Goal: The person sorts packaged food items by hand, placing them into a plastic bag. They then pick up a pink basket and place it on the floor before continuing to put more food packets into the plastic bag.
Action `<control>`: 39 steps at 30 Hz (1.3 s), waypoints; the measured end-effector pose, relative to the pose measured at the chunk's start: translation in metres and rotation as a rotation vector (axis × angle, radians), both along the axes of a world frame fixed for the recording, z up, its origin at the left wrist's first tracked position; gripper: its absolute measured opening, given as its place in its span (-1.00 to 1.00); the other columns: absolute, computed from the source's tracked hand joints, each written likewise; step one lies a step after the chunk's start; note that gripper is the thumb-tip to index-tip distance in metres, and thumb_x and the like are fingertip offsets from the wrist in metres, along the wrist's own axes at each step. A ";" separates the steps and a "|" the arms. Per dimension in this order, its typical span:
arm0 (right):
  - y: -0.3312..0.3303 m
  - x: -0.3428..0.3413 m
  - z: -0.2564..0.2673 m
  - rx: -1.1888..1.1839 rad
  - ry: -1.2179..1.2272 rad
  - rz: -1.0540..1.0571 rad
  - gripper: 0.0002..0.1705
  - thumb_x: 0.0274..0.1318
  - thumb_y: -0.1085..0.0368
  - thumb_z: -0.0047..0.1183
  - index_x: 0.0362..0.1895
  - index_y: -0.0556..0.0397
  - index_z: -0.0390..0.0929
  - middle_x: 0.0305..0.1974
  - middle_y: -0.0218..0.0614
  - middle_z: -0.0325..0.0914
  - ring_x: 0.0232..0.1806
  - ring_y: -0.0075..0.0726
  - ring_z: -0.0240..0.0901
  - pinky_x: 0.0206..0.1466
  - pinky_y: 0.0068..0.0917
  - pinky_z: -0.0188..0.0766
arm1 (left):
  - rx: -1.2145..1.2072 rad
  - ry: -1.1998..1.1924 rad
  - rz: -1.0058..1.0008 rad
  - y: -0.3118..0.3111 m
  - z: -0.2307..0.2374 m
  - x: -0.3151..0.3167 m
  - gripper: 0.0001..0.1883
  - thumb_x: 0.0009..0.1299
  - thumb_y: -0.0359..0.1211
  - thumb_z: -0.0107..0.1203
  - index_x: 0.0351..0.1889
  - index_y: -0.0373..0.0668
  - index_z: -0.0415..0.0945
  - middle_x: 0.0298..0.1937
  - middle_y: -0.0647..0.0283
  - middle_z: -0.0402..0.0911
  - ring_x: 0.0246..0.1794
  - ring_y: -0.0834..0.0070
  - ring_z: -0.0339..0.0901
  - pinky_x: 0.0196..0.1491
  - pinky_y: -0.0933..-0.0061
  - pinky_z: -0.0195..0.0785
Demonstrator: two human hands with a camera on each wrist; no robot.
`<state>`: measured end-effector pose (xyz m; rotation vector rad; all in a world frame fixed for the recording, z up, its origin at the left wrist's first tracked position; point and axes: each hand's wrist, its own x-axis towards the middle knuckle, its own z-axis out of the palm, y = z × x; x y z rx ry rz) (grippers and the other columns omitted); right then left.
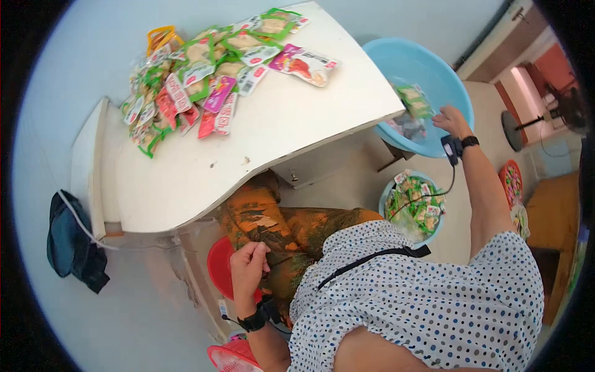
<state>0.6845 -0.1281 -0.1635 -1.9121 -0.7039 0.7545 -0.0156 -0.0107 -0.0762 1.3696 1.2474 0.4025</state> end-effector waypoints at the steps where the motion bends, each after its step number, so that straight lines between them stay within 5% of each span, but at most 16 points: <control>1: 0.002 -0.016 0.009 0.057 0.031 -0.012 -0.52 0.09 0.39 0.19 0.06 0.31 0.32 -0.06 0.01 0.47 0.06 0.00 0.51 0.05 -0.19 0.55 | 0.001 0.002 -0.007 0.002 0.000 0.000 -0.73 0.48 -0.29 0.05 -0.36 -0.31 0.58 -0.65 0.42 0.45 -0.65 0.68 0.42 -0.54 0.59 0.25; 5: 0.043 -0.027 0.041 0.295 0.539 -0.389 -0.66 0.26 0.38 0.02 0.05 0.30 0.35 -0.03 0.00 0.48 0.02 -0.02 0.53 0.05 -0.24 0.57 | -0.010 0.055 -0.035 0.005 -0.002 0.000 -0.72 0.48 -0.27 0.05 -0.36 -0.31 0.59 -0.68 0.42 0.43 -0.67 0.68 0.42 -0.56 0.56 0.25; 8: 0.080 -0.112 0.130 0.536 0.538 -0.378 -0.67 0.30 0.34 0.01 0.06 0.28 0.39 -0.07 -0.11 0.54 -0.11 -0.13 0.59 -0.04 -0.32 0.61 | 0.011 0.046 -0.026 0.004 -0.002 0.000 -0.71 0.50 -0.30 0.02 -0.39 -0.31 0.56 -0.66 0.40 0.44 -0.68 0.67 0.40 -0.57 0.57 0.25; 15: 0.142 -0.251 0.233 0.584 0.675 0.350 -0.58 0.32 0.31 0.00 0.19 0.23 0.39 -0.20 -0.25 0.63 -0.28 -0.41 0.59 -0.21 -0.52 0.58 | 0.028 0.010 -0.039 0.004 0.000 0.000 -0.71 0.47 -0.26 0.07 -0.38 -0.30 0.59 -0.65 0.35 0.49 -0.67 0.66 0.47 -0.56 0.54 0.29; 20: 0.218 -0.347 0.233 0.451 0.996 0.619 -0.66 0.31 0.30 0.00 0.10 0.20 0.45 -0.31 -0.30 0.64 -0.33 -0.40 0.58 -0.26 -0.48 0.54 | 0.064 0.045 -0.044 -0.001 0.005 -0.001 -0.72 0.48 -0.28 0.06 -0.38 -0.30 0.58 -0.61 0.36 0.51 -0.63 0.66 0.49 -0.55 0.55 0.30; 25: 0.290 -0.431 0.210 0.351 0.956 0.768 -0.78 0.29 0.27 0.02 -0.11 0.15 0.53 -0.34 -0.28 0.64 -0.36 -0.36 0.59 -0.26 -0.40 0.55 | 0.117 0.049 0.094 -0.009 0.020 -0.014 -0.74 0.48 -0.30 0.05 -0.36 -0.30 0.59 -0.58 0.37 0.53 -0.57 0.66 0.51 -0.48 0.56 0.33; 29: 0.332 -0.456 0.189 0.205 1.142 0.832 -0.76 0.32 0.30 -0.02 -0.05 0.18 0.52 -0.32 -0.25 0.64 -0.36 -0.33 0.63 -0.26 -0.36 0.62 | 0.198 -0.023 0.220 -0.001 0.029 -0.036 -0.81 0.47 -0.36 0.06 -0.29 -0.30 0.59 -0.50 0.41 0.55 -0.49 0.68 0.49 -0.37 0.59 0.36; 36: 0.356 -0.465 0.172 0.154 1.381 0.813 -0.75 0.35 0.27 -0.08 -0.12 0.17 0.56 -0.31 -0.20 0.65 -0.28 -0.23 0.65 -0.20 -0.32 0.61 | 0.590 0.055 0.393 0.098 0.104 -0.072 -0.84 0.44 -0.43 0.10 -0.10 -0.29 0.57 -0.40 0.43 0.56 -0.40 0.68 0.49 -0.32 0.61 0.38; 39: 0.355 -0.459 0.166 0.133 1.433 0.816 -0.73 0.35 0.26 -0.09 -0.10 0.18 0.57 -0.30 -0.18 0.66 -0.29 -0.23 0.65 -0.19 -0.31 0.61 | 0.686 0.114 0.344 0.170 0.118 -0.083 -0.65 0.38 -0.42 0.16 0.11 -0.29 0.49 -0.16 0.26 0.57 -0.41 0.61 0.52 -0.35 0.60 0.42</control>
